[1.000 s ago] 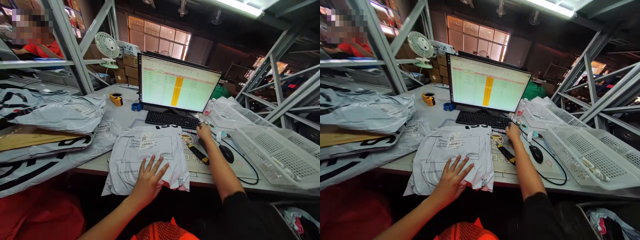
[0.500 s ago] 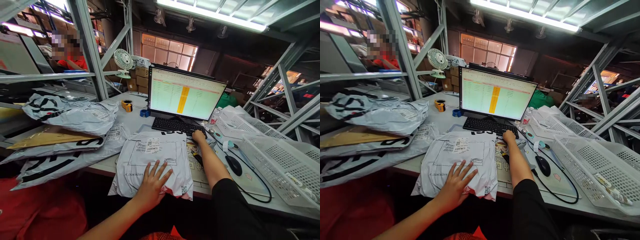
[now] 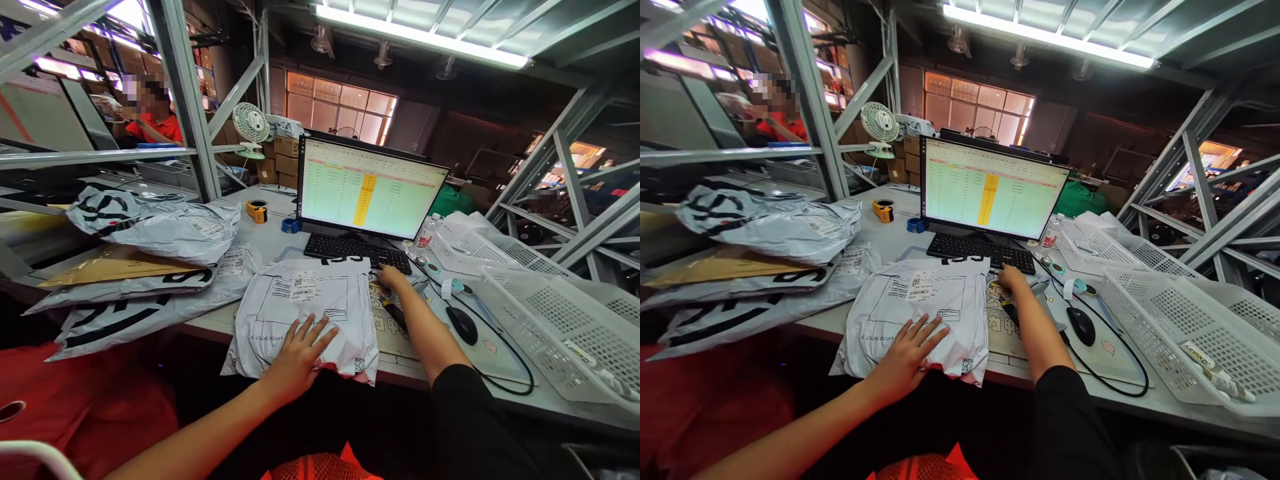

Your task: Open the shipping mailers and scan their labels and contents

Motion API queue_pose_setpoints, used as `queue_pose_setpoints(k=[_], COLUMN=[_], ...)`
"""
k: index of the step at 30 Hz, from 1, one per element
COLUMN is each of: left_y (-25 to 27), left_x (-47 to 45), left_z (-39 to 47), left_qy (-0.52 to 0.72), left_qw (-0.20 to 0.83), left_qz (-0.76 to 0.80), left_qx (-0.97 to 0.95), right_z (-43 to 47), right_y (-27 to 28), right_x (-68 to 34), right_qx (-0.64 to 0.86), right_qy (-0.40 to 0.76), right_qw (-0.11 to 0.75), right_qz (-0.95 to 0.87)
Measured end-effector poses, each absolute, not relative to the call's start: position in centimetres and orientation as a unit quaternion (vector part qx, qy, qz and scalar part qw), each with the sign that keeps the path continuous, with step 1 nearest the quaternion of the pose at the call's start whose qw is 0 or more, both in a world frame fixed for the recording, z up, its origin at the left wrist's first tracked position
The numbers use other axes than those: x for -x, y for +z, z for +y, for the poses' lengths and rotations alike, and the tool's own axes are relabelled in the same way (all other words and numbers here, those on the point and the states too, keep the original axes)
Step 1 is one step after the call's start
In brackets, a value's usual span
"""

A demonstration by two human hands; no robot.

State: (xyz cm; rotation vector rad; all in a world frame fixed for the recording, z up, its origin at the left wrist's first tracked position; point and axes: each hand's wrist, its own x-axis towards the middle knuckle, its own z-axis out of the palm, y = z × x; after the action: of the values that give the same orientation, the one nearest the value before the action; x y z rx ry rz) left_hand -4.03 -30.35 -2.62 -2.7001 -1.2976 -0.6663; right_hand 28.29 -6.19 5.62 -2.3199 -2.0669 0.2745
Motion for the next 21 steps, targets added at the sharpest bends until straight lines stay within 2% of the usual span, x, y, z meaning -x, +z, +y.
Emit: queue_pose_setpoints(k=[7, 11, 14, 17, 21], left_y=[-3.0, -2.2, 0.4, 4.2, 7.8], left_x=[3.9, 3.6, 4.5, 7.2, 11.6], left_z=[-30.2, -30.5, -30.2, -29.2, -26.8], left_qy=[-0.232, -0.246, -0.325, -0.46, -0.578], left_qw=[0.043, -0.011, -0.141, -0.273, -0.285], left_qz=[-0.421, -0.428, -0.442, -0.496, -0.587], left_qx=[0.876, 0.87, 0.824, 0.684, 0.49], right_z=[-6.1, -6.2, -7.4, -11.4, -19.8], right_y=[6.4, 7.4, 8.9, 9.7, 6.7], right_x=[-27.3, -26.6, -26.5, -27.0, -28.8], right_qx=[0.768, 0.771, 0.763, 0.746, 0.723], right_qy=[0.061, 0.08, 0.082, 0.06, 0.004], right_qw=[0.054, 0.031, 0.022, 0.042, 0.052], right_qz=[-0.635, -0.631, -0.641, -0.662, -0.689])
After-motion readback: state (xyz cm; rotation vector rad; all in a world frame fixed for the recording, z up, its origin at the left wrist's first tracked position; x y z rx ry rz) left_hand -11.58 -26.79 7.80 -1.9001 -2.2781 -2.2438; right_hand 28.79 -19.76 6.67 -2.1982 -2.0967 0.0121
